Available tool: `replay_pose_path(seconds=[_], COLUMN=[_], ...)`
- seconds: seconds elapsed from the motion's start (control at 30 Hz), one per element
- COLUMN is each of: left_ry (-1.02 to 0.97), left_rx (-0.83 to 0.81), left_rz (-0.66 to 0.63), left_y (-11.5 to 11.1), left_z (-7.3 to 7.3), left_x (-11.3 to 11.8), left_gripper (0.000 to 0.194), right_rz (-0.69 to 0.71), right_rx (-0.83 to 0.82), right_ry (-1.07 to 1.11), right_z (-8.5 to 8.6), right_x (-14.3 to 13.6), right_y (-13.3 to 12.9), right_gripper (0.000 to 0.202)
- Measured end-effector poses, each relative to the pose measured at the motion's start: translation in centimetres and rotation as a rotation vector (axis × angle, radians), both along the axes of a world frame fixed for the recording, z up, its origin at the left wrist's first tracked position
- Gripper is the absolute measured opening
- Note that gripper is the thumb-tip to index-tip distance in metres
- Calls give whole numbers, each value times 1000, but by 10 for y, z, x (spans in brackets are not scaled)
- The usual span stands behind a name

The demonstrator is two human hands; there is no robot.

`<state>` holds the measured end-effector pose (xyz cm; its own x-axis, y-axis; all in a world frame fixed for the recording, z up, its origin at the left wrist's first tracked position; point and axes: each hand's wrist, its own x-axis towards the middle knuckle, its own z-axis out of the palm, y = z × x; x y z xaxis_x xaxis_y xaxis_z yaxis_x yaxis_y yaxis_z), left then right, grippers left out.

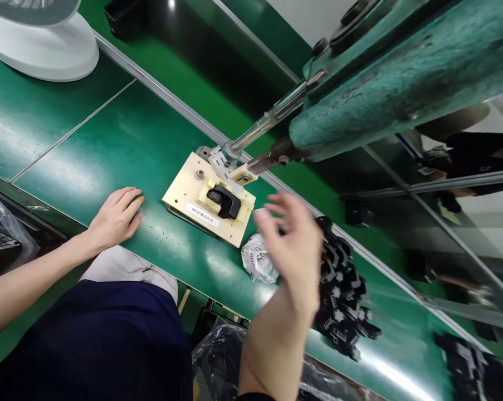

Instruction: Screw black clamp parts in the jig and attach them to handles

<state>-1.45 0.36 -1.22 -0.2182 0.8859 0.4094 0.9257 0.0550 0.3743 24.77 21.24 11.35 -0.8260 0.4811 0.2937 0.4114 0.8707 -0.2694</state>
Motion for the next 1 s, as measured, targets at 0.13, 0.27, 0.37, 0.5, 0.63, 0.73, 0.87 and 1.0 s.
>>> replay_pose_path(seconds=[0.13,0.27,0.37,0.5,0.63,0.73,0.87,1.0], left_ry=[25,0,-91,-570,-1199,-1407,-1469,-1492], left_rx=[11,62,235,318,217,125,-48,-246], left_rz=[-5,-7,-45,-46,-53,-160,-237,-309], left_y=[1,-1,-9,-18,-12,-5,-8,-18], left_z=[1,1,2,17,51,72,79,71], left_x=[-1,-4,2,36,79,99,114,126], left_gripper=[28,31,36,31,29,39,49,57], right_rz=[-118,-100,-66,27,29,-11,-105,-147], right_rx=[-13,-94,-78,3,150,308,455,467], right_ry=[65,97,111,174,276,378,486,489], right_z=[-46,-46,-20,5,-7,-28,-53,-64], right_x=[-35,-43,-36,-26,-12,-1,14,29], right_y=[-4,3,5,-19,-63,-97,-136,-159], right_gripper=[52,50,51,48,50,60,45,31])
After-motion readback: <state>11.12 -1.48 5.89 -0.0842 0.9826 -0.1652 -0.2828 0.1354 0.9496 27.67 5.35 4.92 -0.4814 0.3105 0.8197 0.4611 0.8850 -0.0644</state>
